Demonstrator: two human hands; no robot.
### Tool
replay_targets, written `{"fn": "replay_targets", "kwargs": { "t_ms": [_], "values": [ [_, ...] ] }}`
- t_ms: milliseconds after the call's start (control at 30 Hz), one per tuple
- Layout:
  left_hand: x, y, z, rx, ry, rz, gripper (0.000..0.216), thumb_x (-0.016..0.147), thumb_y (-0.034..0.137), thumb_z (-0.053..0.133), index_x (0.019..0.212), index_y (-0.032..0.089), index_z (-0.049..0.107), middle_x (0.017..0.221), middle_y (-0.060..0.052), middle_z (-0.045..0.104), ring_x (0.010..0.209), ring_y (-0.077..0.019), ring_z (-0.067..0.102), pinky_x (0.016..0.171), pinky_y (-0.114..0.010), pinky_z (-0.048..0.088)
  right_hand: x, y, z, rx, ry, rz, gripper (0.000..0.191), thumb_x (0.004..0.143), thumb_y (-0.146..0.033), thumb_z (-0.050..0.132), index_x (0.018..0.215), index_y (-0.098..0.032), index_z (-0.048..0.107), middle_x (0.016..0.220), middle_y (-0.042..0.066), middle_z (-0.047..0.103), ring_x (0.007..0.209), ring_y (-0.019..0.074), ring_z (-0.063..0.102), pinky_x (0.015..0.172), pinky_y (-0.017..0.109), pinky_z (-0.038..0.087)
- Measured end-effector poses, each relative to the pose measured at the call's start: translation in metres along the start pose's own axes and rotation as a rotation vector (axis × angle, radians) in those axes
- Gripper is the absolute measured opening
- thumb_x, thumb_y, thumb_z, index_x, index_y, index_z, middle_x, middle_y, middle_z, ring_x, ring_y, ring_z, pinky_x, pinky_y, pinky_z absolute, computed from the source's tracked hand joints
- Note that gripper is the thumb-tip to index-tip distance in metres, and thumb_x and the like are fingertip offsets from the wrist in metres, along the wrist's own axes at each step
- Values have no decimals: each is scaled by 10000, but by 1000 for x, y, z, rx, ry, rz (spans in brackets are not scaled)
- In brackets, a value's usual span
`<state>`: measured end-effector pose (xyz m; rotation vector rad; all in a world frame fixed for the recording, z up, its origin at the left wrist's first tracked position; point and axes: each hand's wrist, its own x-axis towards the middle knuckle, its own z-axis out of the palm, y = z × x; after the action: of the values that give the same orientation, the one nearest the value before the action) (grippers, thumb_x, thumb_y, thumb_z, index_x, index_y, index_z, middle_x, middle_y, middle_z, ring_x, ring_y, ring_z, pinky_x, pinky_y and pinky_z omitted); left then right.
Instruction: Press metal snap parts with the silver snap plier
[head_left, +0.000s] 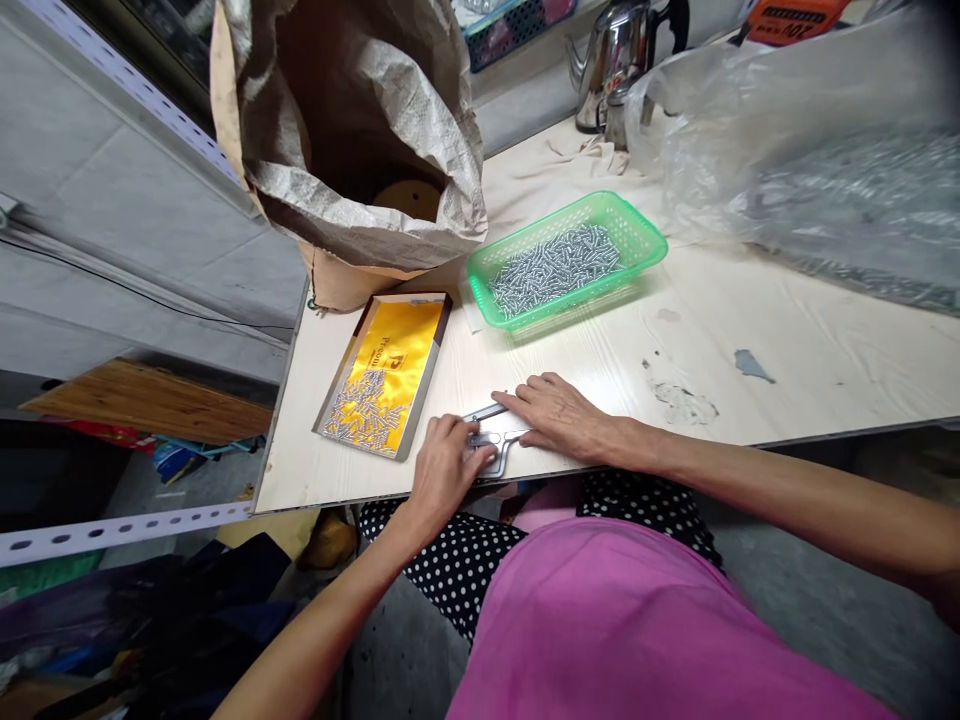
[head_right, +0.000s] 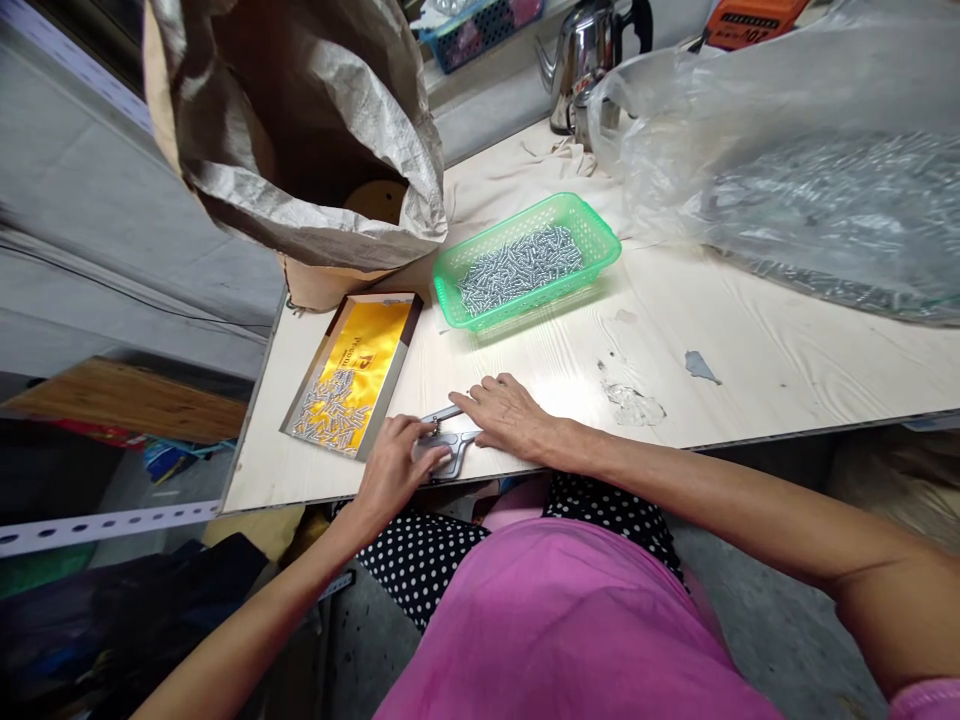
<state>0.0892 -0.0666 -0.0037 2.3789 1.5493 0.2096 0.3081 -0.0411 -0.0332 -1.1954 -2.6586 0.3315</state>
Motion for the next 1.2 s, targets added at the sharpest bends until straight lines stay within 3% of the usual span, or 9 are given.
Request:
{"fn": "replay_targets", "kwargs": {
  "t_ms": [100,233,400,600,767,867,1000,1100,1200],
  "values": [
    [19,10,7,73,-97,165,508,839,355,671,1286,170,514,1332,-113,531,1166,-271,472,991,-429,434,-1,-2,2,11,2,29,686,853,-350,667,1417,-115,357,1106,131,634,995,270,526,830,381,350],
    [42,13,13,155,-237,263,582,838,358,656,1336,138,449,1300,-136,542,1141,-281,487,979,-445,436,-7,-4,2,15,18,82,820,794,-432,706,1425,-65,332,1173,181,607,1026,306,529,836,415,391],
    [51,14,10,218,-282,234,565,824,382,669,1306,151,486,1186,-118,579,1073,-279,503,922,-428,460,-10,-1,-1,-73,-7,209,509,798,-398,706,1186,-103,557,1097,161,614,997,308,532,786,394,408],
    [49,16,11,204,-250,135,312,843,359,664,1108,203,614,1046,-67,612,1001,-254,531,806,-370,470,-2,2,2,-91,-53,63,149,911,-285,596,945,-145,633,944,100,632,906,232,536,731,341,356],
    [51,14,11,219,-244,123,178,867,348,641,982,212,641,976,-49,627,956,-237,542,755,-343,472,3,-1,8,-59,-81,32,161,963,-234,508,923,-145,635,893,79,635,852,201,533,715,325,333],
    [49,11,11,214,-219,119,283,853,354,655,1089,200,625,1031,-65,630,984,-257,542,794,-379,496,2,3,4,-60,-47,80,187,916,-313,601,967,-138,642,952,94,633,900,223,530,728,327,350],
    [31,9,21,123,-68,122,497,871,329,629,1326,190,485,1290,-105,563,1177,-282,502,972,-451,475,-2,16,-5,-35,26,91,515,821,-552,664,1116,-134,615,1070,122,614,974,268,512,745,334,365],
    [8,16,36,65,36,174,480,926,292,545,1384,203,433,1447,-121,461,1363,-306,381,1087,-505,395,-2,25,-6,-49,21,111,391,909,-478,576,1107,-144,628,1048,115,624,952,254,515,746,333,349],
    [-9,28,50,37,27,249,514,940,367,522,1419,220,409,1491,-117,433,1435,-325,287,1127,-547,337,7,34,-1,-68,5,140,180,941,-277,545,995,-151,663,1002,99,635,941,233,514,743,325,326]
  ]
}}
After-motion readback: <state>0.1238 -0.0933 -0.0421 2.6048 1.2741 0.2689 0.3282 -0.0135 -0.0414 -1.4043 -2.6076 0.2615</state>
